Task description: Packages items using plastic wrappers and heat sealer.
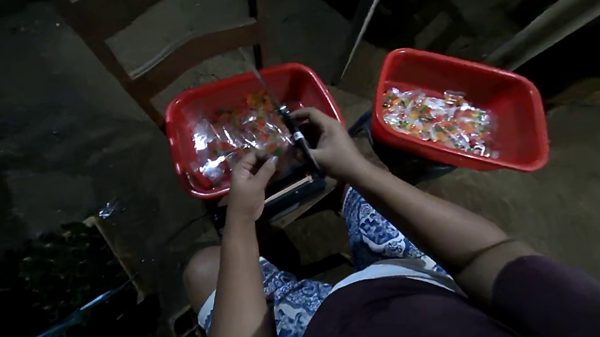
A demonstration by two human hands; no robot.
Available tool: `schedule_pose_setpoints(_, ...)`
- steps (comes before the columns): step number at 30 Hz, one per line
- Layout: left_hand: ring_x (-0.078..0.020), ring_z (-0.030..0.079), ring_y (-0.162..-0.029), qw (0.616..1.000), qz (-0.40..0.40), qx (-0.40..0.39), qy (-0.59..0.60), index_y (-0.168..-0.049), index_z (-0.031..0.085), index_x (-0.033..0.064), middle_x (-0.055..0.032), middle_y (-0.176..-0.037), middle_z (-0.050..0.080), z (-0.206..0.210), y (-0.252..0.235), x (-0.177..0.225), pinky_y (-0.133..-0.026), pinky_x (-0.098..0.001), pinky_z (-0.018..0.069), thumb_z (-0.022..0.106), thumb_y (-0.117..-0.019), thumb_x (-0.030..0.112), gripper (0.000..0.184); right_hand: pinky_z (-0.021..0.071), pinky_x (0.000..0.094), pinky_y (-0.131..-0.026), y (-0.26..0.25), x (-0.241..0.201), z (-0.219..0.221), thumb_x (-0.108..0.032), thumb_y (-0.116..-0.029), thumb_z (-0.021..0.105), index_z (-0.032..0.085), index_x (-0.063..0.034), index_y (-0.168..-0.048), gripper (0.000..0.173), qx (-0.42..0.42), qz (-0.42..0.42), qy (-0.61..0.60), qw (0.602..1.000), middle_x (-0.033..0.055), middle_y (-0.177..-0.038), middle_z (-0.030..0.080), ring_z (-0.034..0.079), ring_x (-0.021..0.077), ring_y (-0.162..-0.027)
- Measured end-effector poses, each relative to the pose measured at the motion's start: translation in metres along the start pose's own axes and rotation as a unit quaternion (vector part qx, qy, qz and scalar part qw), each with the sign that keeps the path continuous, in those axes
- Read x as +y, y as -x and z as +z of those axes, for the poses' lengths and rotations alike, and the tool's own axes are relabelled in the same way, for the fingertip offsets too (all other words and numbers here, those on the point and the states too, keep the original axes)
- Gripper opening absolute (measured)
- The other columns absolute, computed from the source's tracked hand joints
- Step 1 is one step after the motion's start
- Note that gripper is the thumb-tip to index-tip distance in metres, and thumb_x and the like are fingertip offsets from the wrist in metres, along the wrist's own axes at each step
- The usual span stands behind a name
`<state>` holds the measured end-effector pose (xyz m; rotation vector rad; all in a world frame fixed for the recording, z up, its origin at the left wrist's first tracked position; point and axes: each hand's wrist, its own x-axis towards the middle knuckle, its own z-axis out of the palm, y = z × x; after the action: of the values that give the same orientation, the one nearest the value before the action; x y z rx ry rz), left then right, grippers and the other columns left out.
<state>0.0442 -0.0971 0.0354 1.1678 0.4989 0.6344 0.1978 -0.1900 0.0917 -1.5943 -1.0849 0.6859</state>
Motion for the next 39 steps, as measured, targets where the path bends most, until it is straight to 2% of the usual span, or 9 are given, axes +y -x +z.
schedule_pose_setpoints(4,-0.0159,0.073,-0.093,0.999,-0.005,0.032,0.017,-0.110,0.065,0.0047,-0.0058,-0.111,0.074,-0.004,-0.008,0.001,-0.085,-0.0333,0.0615,0.048,-0.1027,0.002,0.019,0.0584,0.0308,-0.075,-0.003,0.011,-0.050,-0.003,-0.0843,0.075,0.055,0.0002,-0.136,0.056,0.056,0.029,0.064,0.996,0.0113,-0.103,0.070,0.067,0.0115,-0.080)
schedule_pose_setpoints(9,-0.0088,0.071,-0.079,0.986,-0.017,0.164,0.016,-0.101,0.061,0.0085,0.0012,-0.092,0.073,-0.014,-0.022,-0.002,-0.076,-0.0260,0.0616,0.052,-0.1029,-0.002,0.013,0.0560,0.0576,-0.085,0.026,0.056,-0.193,-0.012,-0.0914,0.071,0.056,-0.0011,-0.139,0.051,0.239,0.086,0.328,0.910,0.0235,-0.113,0.069,0.070,0.0371,-0.095)
schedule_pose_setpoints(15,-0.0090,0.068,-0.079,0.969,-0.014,0.247,0.013,-0.126,0.048,0.0091,-0.0011,-0.096,0.066,-0.029,-0.031,-0.016,-0.074,-0.0268,0.0598,0.057,-0.1015,0.000,0.028,0.0423,0.0770,-0.095,0.073,0.121,-0.304,-0.021,-0.0980,0.064,0.051,-0.0043,-0.146,0.052,0.352,0.260,0.406,0.802,0.0352,-0.126,0.062,0.059,0.0583,-0.117)
schedule_pose_setpoints(19,-0.0097,0.065,-0.075,0.957,-0.028,0.287,-0.018,-0.131,0.038,0.0081,-0.0038,-0.095,0.061,-0.041,-0.040,-0.023,-0.070,-0.0270,0.0581,0.054,-0.1020,-0.002,0.034,0.0460,0.0672,-0.101,0.054,0.124,-0.263,-0.013,-0.1000,0.060,0.040,0.0005,-0.152,0.058,0.293,0.226,0.324,0.870,0.0347,-0.133,0.058,0.059,0.0509,-0.120)
schedule_pose_setpoints(23,-0.0053,0.062,-0.075,0.952,-0.047,0.283,-0.101,-0.122,0.056,0.0019,-0.0022,-0.098,0.062,-0.057,-0.048,-0.030,-0.071,-0.0226,0.0552,0.054,-0.1037,0.003,0.018,0.0512,0.0664,-0.091,0.009,0.114,-0.187,-0.015,-0.1014,0.061,0.048,-0.0047,-0.149,0.050,0.062,0.190,0.291,0.936,0.0315,-0.118,0.065,0.067,0.0474,-0.103)
schedule_pose_setpoints(26,-0.0066,0.062,-0.078,0.944,-0.063,0.288,-0.150,-0.126,0.061,-0.0004,-0.0051,-0.101,0.065,-0.067,-0.052,-0.037,-0.074,-0.0245,0.0551,0.055,-0.1051,0.009,0.023,0.0509,0.0697,-0.085,-0.032,0.113,-0.127,-0.021,-0.1034,0.057,0.055,-0.0119,-0.144,0.042,-0.062,0.189,0.324,0.925,0.0268,-0.109,0.070,0.068,0.0476,-0.098)
schedule_pose_setpoints(29,-0.0106,0.062,-0.088,0.936,-0.072,0.293,-0.183,-0.131,0.060,-0.0004,-0.0105,-0.117,0.064,-0.072,-0.056,-0.042,-0.082,-0.0288,0.0542,0.059,-0.1028,0.008,0.029,0.0494,0.0690,-0.092,-0.073,0.118,-0.081,-0.023,-0.1064,0.049,0.045,-0.0128,-0.152,0.047,-0.118,0.241,0.324,0.907,0.0284,-0.118,0.068,0.066,0.0491,-0.110)
schedule_pose_setpoints(35,-0.0264,0.062,-0.120,0.921,-0.100,0.284,-0.249,-0.143,0.055,0.0028,-0.0180,-0.141,0.058,-0.073,-0.058,-0.042,-0.100,-0.0432,0.0517,0.066,-0.0973,0.006,0.047,0.0489,0.0660,-0.098,-0.116,0.149,-0.042,-0.022,-0.1041,0.050,0.029,-0.0032,-0.157,0.060,-0.102,0.358,0.325,0.869,0.0307,-0.131,0.061,0.062,0.0474,-0.121)
schedule_pose_setpoints(39,-0.0295,0.062,-0.118,0.904,-0.125,0.279,-0.299,-0.138,0.058,-0.0009,-0.0214,-0.136,0.061,-0.080,-0.063,-0.046,-0.101,-0.0475,0.0509,0.064,-0.0981,0.007,0.041,0.0496,0.0644,-0.098,-0.116,0.164,-0.029,-0.022,-0.1049,0.049,0.021,-0.0003,-0.159,0.065,-0.123,0.374,0.362,0.845,0.0316,-0.131,0.060,0.062,0.0475,-0.121)
